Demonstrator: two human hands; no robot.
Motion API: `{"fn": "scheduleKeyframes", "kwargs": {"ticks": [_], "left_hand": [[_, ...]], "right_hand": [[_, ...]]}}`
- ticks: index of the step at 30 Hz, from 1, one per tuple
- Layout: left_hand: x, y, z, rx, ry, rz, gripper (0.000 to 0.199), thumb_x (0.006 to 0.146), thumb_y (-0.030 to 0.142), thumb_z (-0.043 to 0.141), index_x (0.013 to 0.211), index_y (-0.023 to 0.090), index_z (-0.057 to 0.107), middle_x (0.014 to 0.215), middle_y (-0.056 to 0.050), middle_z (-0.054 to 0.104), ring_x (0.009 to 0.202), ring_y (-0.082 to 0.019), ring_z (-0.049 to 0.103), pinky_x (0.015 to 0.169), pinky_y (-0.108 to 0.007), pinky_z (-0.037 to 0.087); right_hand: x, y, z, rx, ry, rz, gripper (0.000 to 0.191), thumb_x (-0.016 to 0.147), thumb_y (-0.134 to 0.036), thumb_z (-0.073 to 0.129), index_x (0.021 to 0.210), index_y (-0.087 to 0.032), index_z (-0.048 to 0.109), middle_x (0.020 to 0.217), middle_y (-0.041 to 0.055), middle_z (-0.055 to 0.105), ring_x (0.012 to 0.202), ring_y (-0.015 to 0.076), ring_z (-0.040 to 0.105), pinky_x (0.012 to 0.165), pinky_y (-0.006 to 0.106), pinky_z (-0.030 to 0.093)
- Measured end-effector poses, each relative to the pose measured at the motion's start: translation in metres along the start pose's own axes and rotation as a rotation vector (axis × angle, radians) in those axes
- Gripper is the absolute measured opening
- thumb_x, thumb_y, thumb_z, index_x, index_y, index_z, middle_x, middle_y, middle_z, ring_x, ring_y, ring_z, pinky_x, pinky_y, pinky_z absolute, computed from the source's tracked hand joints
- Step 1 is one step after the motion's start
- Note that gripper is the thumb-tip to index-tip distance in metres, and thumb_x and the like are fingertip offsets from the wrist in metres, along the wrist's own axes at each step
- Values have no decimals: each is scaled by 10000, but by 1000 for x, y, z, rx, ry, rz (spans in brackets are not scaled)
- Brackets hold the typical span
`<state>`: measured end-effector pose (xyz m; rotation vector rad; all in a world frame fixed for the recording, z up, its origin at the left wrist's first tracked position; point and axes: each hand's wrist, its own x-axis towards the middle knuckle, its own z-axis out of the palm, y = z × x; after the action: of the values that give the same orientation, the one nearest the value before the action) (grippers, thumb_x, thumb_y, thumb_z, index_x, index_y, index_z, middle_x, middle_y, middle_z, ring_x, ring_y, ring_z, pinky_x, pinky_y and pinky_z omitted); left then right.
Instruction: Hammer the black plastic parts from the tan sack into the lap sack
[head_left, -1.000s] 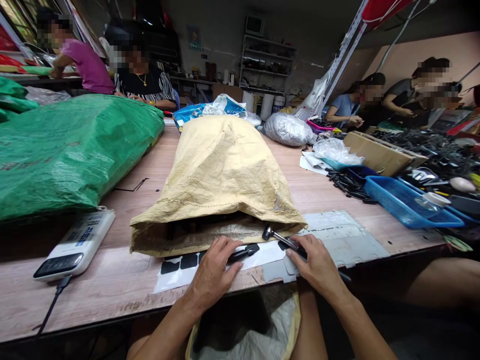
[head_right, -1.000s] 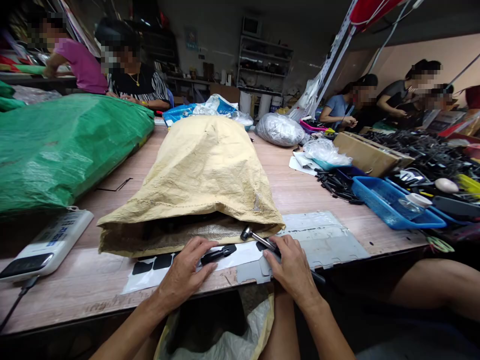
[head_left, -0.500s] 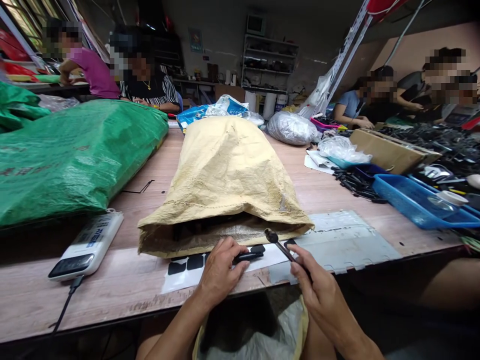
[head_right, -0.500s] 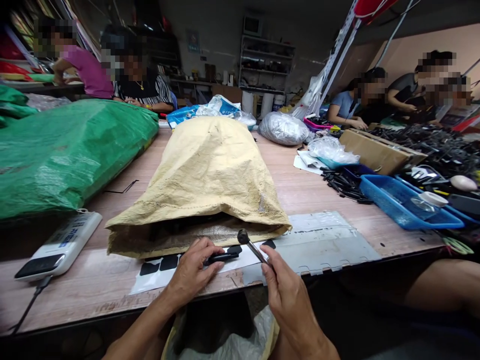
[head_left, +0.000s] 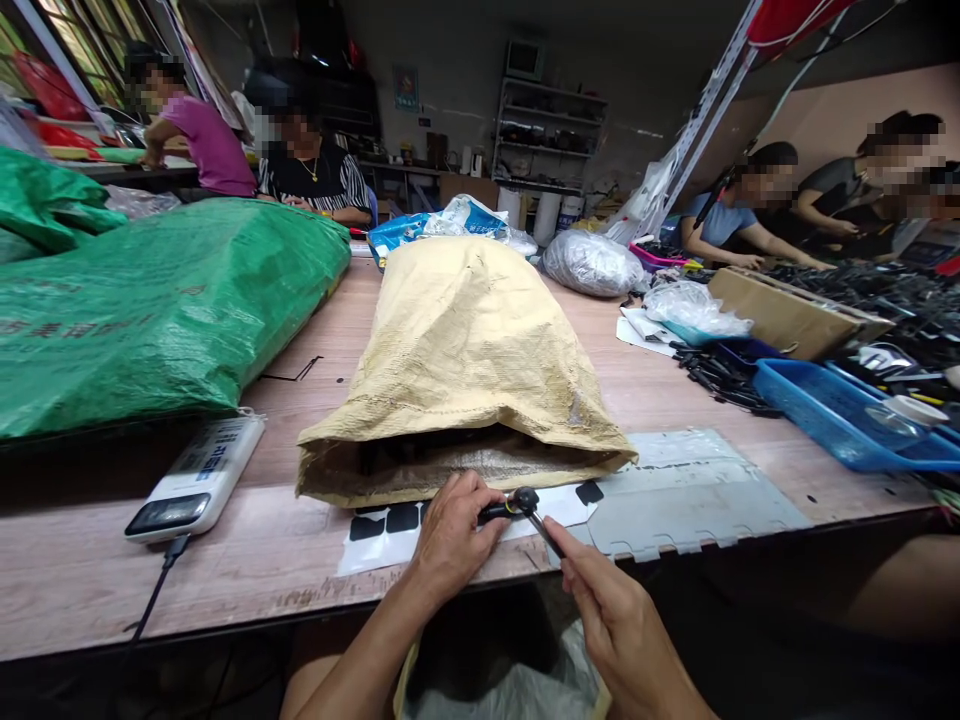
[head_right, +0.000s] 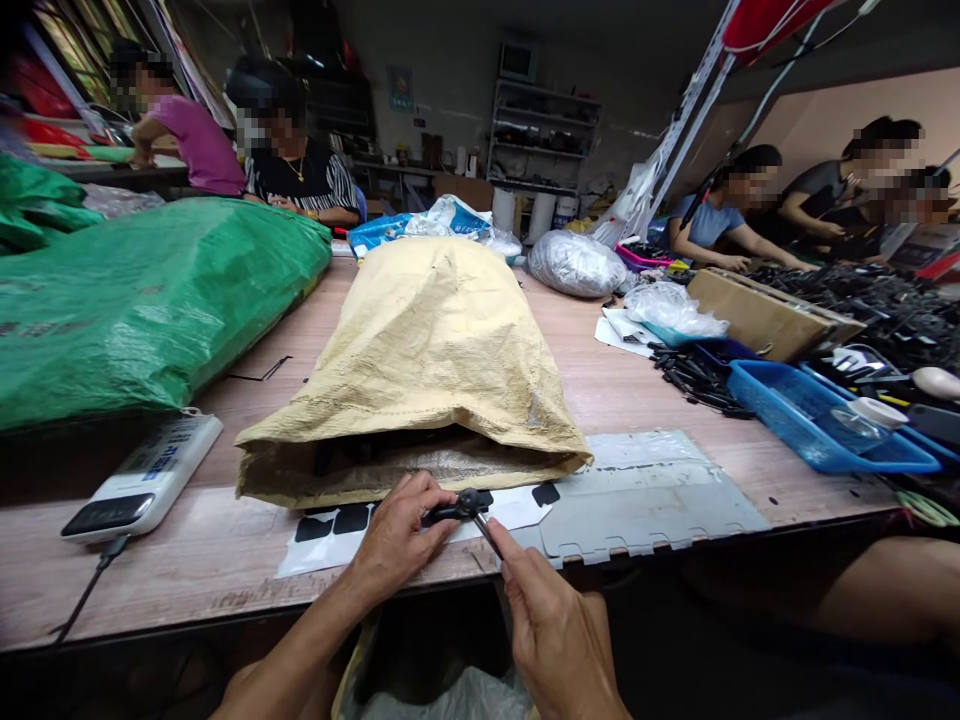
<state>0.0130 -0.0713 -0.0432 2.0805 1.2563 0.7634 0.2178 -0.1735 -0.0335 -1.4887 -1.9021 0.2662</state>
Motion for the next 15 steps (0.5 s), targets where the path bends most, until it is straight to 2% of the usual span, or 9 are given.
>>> {"fn": "scheduleKeyframes", "kwargs": {"ticks": [2, 5, 9, 13, 15], "left_hand": [[0, 0, 0, 1, 0, 11, 196, 854, 206, 676, 1027, 267, 747, 911, -24, 612, 926, -215, 539, 828, -343, 432], [-1, 1, -2, 14, -11, 13, 91, 855, 215, 679, 918, 244, 737, 892, -19, 600, 914, -213, 532, 814, -337, 423], [0, 2, -3, 11, -19, -2, 49, 851, 209, 685, 881, 232, 716, 900, -19, 607, 921, -216, 533, 815, -338, 416], [0, 1, -1, 19, 0, 0, 120, 841, 196, 693, 952, 237, 712, 941, -24, 625, 944, -223, 536, 825, -341, 415], [0, 0, -1, 29, 10, -4, 157, 823, 181, 701, 969, 238, 705, 953, -23, 631, 945, -224, 539, 821, -340, 415]], "right_hand": [[1, -2, 2, -2, 4, -11, 468, 1005, -304, 408, 1459, -338, 519, 906, 35, 742, 746, 168, 713, 682, 241, 605], [1, -9, 5, 35, -15, -34, 494, 1005, -265, 408, 1493, -314, 472, 1012, 54, 735, 860, 171, 721, 748, 242, 601], [-3, -10, 12, 20, -59, -10, 491, 1011, -234, 401, 1491, -312, 463, 1012, 36, 734, 834, 145, 721, 709, 210, 587], [1, 4, 7, -55, 13, 50, 473, 1005, -291, 453, 1477, -265, 469, 1172, 71, 716, 995, 183, 712, 813, 263, 586], [10, 18, -2, -125, 53, 75, 419, 998, -324, 475, 1407, -250, 535, 1174, 76, 712, 1003, 196, 704, 813, 280, 578]]}}
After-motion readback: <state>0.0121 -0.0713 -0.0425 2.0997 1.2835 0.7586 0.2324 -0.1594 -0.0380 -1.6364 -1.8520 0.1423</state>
